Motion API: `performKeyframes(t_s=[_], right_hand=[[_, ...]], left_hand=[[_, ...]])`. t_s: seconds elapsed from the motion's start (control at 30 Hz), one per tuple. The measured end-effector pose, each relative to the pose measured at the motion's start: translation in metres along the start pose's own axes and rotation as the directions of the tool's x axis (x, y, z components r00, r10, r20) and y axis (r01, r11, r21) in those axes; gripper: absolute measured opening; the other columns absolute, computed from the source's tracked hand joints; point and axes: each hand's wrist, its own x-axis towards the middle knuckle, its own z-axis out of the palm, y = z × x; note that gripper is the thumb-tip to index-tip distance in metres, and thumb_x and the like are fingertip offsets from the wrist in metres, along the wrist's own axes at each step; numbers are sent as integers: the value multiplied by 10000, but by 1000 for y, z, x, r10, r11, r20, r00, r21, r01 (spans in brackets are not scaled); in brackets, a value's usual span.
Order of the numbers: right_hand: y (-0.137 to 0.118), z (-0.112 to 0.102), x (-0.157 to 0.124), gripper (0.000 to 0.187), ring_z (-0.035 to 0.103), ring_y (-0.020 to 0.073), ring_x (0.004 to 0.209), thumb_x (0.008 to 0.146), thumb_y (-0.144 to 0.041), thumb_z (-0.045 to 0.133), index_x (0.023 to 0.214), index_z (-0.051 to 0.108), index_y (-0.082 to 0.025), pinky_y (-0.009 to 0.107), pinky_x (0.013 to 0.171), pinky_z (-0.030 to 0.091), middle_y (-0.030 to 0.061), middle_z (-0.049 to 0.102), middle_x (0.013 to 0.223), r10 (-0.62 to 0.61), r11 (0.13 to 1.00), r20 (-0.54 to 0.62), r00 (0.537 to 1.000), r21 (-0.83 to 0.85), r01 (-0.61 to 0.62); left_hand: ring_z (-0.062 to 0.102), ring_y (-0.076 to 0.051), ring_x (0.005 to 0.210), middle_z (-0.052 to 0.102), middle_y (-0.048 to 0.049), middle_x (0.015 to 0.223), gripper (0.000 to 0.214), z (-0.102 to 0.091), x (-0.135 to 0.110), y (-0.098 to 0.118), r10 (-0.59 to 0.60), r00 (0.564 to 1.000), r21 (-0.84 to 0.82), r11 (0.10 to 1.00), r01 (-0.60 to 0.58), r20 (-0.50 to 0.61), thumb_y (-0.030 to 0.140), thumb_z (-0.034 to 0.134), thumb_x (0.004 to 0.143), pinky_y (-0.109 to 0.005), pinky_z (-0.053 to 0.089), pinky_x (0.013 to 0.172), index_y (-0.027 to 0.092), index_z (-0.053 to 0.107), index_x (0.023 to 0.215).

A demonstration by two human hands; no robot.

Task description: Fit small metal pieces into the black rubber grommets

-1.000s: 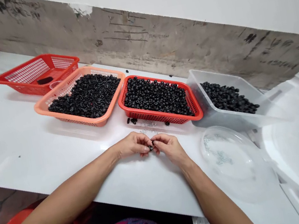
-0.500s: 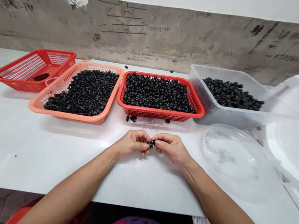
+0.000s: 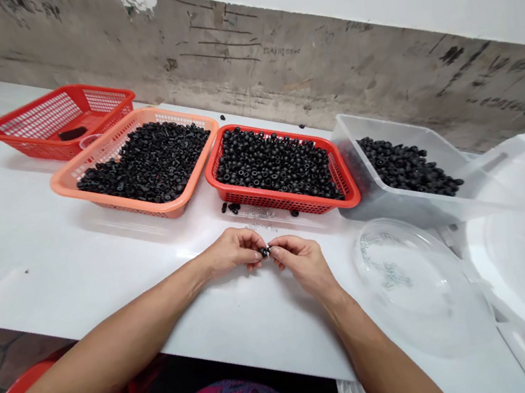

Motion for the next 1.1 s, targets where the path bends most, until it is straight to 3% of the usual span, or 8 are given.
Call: performKeyframes(t_s=[0.43,1.1], right_hand=[[-2,2,-3,225,522,119,523,674,-292,664,846,630,-151,251,516,427,-10,606,590,24,999,-74,997,26,-22],[-9,7,-9,119,456,94,516,687,-269,623,744,601,-167,212,478,367,-23,546,608,-76,991,-132,988,-115,61]], left_hand=[[564,-105,539,636,-28,653,278,1,1,-4,53,993,-58,997,-59,-106,196,691,639,-241,428,523,88,605,879],[537,-94,503,609,-17,602,231,7,-1,0,85,991,67,995,-79,-99,226,663,667,-232,427,502,77,631,841]])
